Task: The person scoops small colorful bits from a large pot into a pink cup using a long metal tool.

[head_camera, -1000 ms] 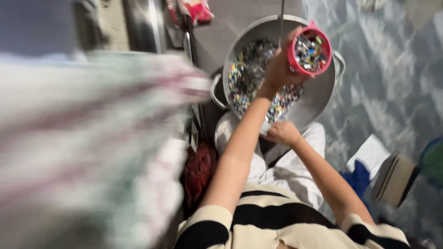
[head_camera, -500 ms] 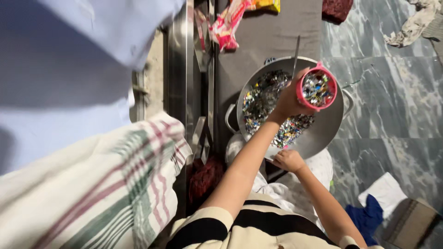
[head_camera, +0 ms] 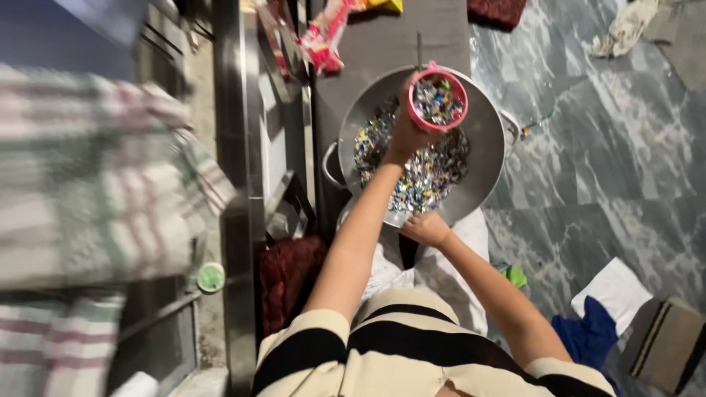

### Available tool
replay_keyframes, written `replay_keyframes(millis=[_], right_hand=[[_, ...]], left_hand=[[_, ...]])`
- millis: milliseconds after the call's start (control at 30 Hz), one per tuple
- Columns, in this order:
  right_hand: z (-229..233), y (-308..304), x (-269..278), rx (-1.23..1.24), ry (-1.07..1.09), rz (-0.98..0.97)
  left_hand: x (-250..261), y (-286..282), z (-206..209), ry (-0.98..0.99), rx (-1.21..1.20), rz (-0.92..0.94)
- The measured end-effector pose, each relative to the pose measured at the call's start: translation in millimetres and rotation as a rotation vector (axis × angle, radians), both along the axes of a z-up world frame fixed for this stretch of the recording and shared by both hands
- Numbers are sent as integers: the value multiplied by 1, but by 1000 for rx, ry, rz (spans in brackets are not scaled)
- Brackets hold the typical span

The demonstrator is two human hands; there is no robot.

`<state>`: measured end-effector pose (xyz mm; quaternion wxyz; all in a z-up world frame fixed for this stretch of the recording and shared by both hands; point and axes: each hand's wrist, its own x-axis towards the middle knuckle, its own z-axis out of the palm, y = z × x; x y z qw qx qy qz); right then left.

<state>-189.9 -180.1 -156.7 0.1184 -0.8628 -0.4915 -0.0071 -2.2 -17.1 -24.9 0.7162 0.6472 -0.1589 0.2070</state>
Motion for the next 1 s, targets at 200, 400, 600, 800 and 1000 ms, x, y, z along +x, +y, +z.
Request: replay_keyframes(millis=[200, 400, 600, 800, 1000], right_hand=[[-2, -2, -35, 152, -51, 48], [26, 12, -43, 186, -14, 14], [34, 18, -50, 227, -5, -153], [36, 21, -47, 226, 97, -295], [14, 22, -48, 224, 55, -320]], left_hand=[[-44, 0, 3, -85, 22, 26], [-67, -10, -4, -62, -3, 74], [-73, -18, -10, -43, 47, -39], [-74, -27, -13, -187, 31, -14], [-74, -30, -15, -112, -36, -108]])
